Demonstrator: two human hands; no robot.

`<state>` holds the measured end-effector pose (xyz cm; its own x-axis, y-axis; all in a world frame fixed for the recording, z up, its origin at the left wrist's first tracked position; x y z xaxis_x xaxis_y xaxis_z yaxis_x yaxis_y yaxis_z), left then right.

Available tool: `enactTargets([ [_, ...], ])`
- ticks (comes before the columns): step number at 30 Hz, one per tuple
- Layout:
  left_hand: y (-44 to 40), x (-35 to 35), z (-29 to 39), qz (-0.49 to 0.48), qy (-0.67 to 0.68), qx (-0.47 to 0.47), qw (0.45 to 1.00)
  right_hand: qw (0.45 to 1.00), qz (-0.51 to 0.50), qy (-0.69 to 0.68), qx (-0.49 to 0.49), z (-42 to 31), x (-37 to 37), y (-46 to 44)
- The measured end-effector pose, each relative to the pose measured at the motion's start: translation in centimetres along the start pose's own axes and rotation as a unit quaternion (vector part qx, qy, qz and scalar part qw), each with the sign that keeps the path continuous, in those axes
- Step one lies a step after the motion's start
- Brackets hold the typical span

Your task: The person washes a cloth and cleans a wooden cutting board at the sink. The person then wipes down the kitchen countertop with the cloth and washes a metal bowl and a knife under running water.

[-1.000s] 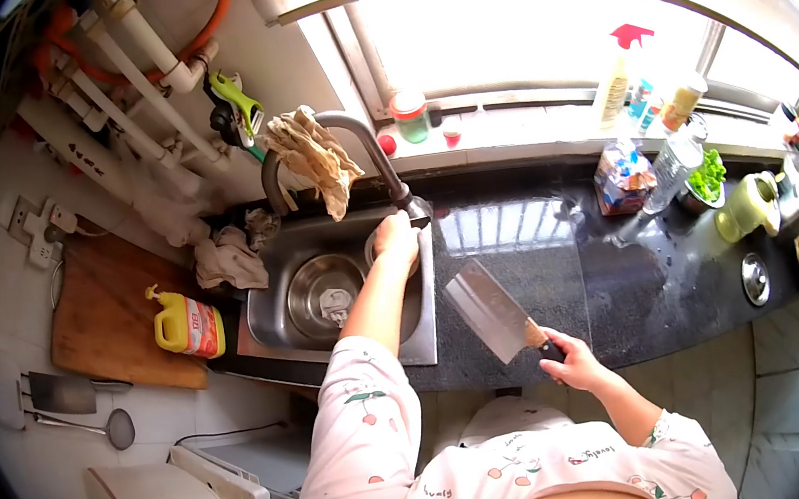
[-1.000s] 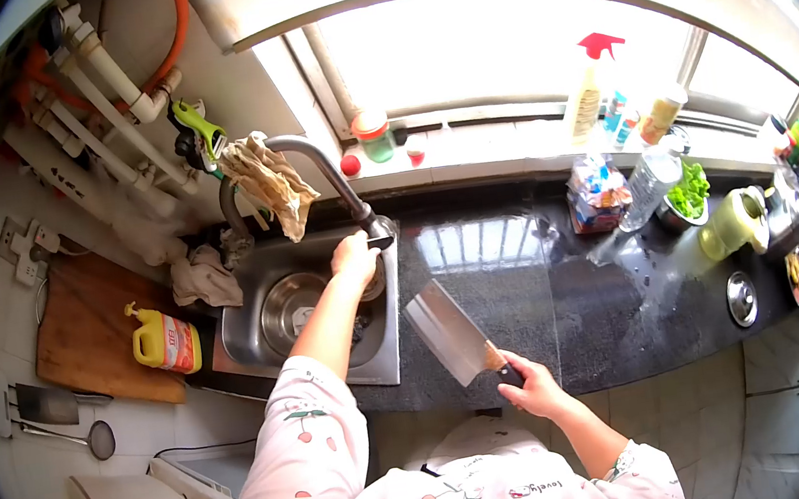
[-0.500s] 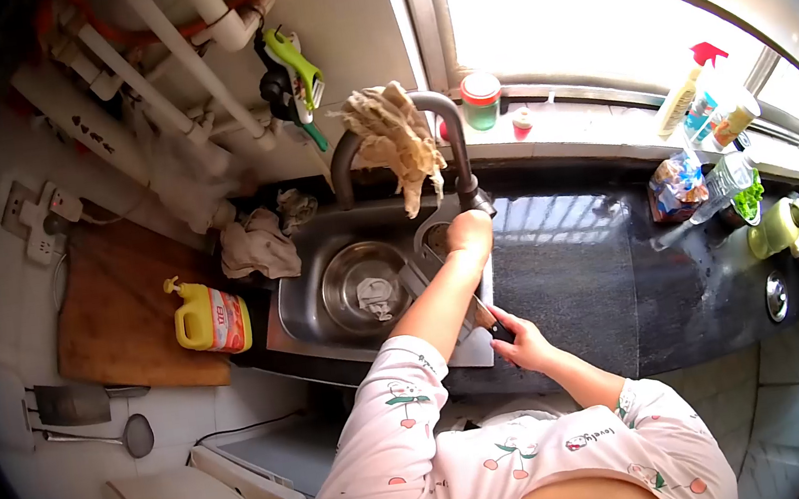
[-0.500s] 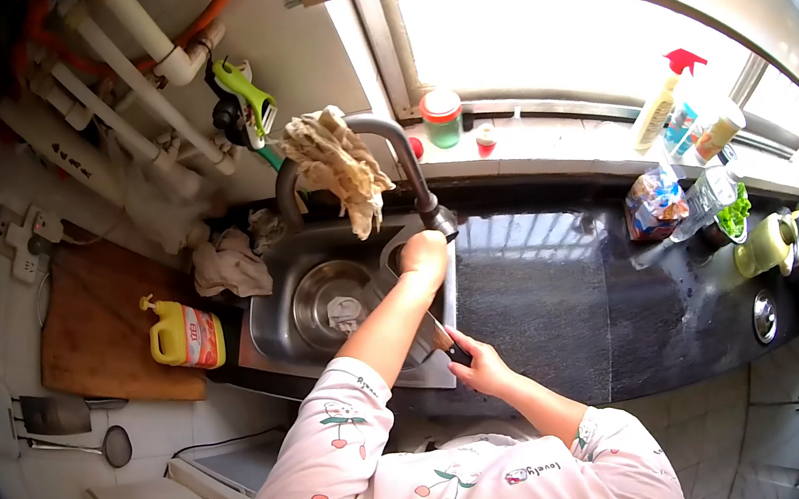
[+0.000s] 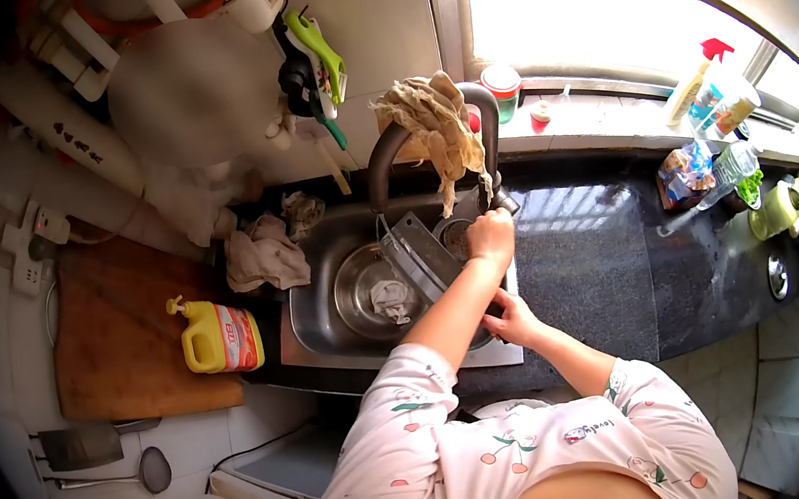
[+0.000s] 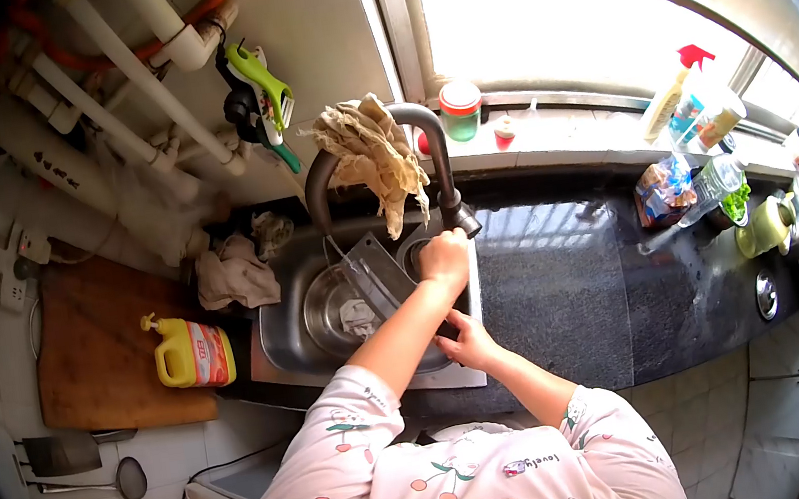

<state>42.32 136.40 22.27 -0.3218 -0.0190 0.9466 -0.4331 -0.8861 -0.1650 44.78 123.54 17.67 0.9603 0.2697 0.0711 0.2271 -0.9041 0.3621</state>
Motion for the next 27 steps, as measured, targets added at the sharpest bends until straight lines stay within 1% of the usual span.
enactTargets([
  [1, 0.8, 1.6, -0.5, 0.007, 0.018, -0.025, 1.0, 1.0, -0.003, -0.008, 0.0, -0.1, 0.0, -0.2],
  [2, 1.5, 2.6, -1.9, 0.148, 0.037, -0.085, 0.985, 0.999, 0.012, -0.039, 0.002, 0.3, -0.2, -0.4],
  [3, 2.3, 3.5, -3.8, 0.222, 0.009, -0.123, 0.967, 0.999, 0.002, -0.038, 0.002, 0.1, -0.2, -0.5],
  [4, 3.0, 5.4, -5.5, 0.211, -0.004, -0.095, 0.973, 0.999, -0.007, -0.037, 0.002, -0.4, -0.3, -0.6],
  [5, 3.1, 5.6, -8.1, 0.22, -0.006, -0.089, 0.971, 0.999, -0.017, -0.035, 0.002, -0.9, -0.4, -0.7],
  [6, 3.3, 5.0, -10.9, 0.206, 0.008, -0.062, 0.977, 0.999, -0.017, -0.041, 0.012, -1.3, -0.6, -0.7],
  [7, 3.4, 4.8, -13.4, 0.137, 0.019, 0.021, 0.99, 0.999, -0.007, -0.028, 0.046, -1.5, -1.0, -1.0],
  [9, 4.0, 3.2, -17.1, 0.153, -0.046, 0.085, 0.984, 0.993, 0.012, -0.001, 0.115, -2.0, -1.9, -1.7],
  [10, 4.6, 2.2, -17.3, 0.15, -0.052, 0.088, 0.983, 0.998, -0.017, -0.033, 0.043, -2.0, -2.4, -1.9],
  [11, 5.5, 2.2, -16.3, 0.148, -0.059, 0.092, 0.983, 0.998, -0.006, -0.024, 0.051, -2.2, -2.6, -2.4],
  [12, 6.5, 2.0, -14.3, 0.164, -0.052, 0.068, 0.983, 0.998, 0.004, -0.016, 0.058, -2.2, -2.9, -2.9],
  [13, 7.7, 1.2, -12.9, 0.137, 0.017, 0.048, 0.989, 0.998, 0.014, -0.008, 0.065, -2.4, -3.2, -3.3],
  [14, 8.6, 0.9, -12.6, 0.149, 0.059, 0.048, 0.986, 0.999, -0.002, 0.022, 0.027, -2.6, -3.1, -3.4],
  [15, 8.9, 0.8, -12.7, 0.161, 0.102, 0.047, 0.981, 0.995, 0.014, 0.042, 0.09, -2.5, -3.3, -3.7],
  [17, 8.4, 1.3, -15.3, 0.14, 0.013, 0.059, 0.988, 0.973, 0.045, 0.081, 0.21, -1.6, -3.9, -3.9],
  [18, 7.6, 1.6, -17.3, 0.159, 0.023, 0.107, 0.981, 0.99, 0.014, 0.042, 0.134, -1.9, -4.1, -3.5],
  [19, 7.1, 1.8, -18.8, 0.177, 0.033, 0.155, 0.971, 0.992, 0.01, 0.035, 0.122, -2.1, -4.4, -3.4],
  [20, 7.1, 2.2, -19.0, 0.19, 0.042, 0.173, 0.966, 0.993, 0.005, 0.028, 0.112, -2.4, -4.6, -3.5],
  [21, 7.1, 2.1, -18.2, 0.213, 0.012, 0.142, 0.967, 0.994, 0.0, 0.023, 0.105, -2.7, -4.8, -3.8],
  [23, 8.3, 0.9, -14.8, 0.143, 0.047, 0.064, 0.986, 0.992, 0.019, 0.051, 0.11, -2.9, -4.7, -4.4],
  [24, 8.5, 0.5, -15.0, 0.142, 0.067, 0.068, 0.985, 0.991, 0.03, 0.064, 0.11, -3.0, -4.6, -4.5],
  [25, 8.7, 0.1, -16.1, 0.173, 0.056, 0.091, 0.979, 0.992, 0.013, 0.075, 0.098, -3.0, -4.6, -4.4],
  [27, 8.6, 0.5, -19.4, 0.196, 0.011, 0.132, 0.972, 0.993, -0.021, 0.099, 0.066, -3.6, -4.5, -3.1],
])
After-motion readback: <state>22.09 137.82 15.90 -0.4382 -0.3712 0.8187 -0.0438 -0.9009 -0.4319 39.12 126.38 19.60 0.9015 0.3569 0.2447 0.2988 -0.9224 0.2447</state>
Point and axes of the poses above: each hand's wrist, its own y-axis away from the middle knuckle, its own x-axis out of the back of the hand, z = x × y, the point moved 4 cm from there along -y, towards the middle knuckle, and after that the axes turned 6 degrees about -x, right-handed, at the moved point
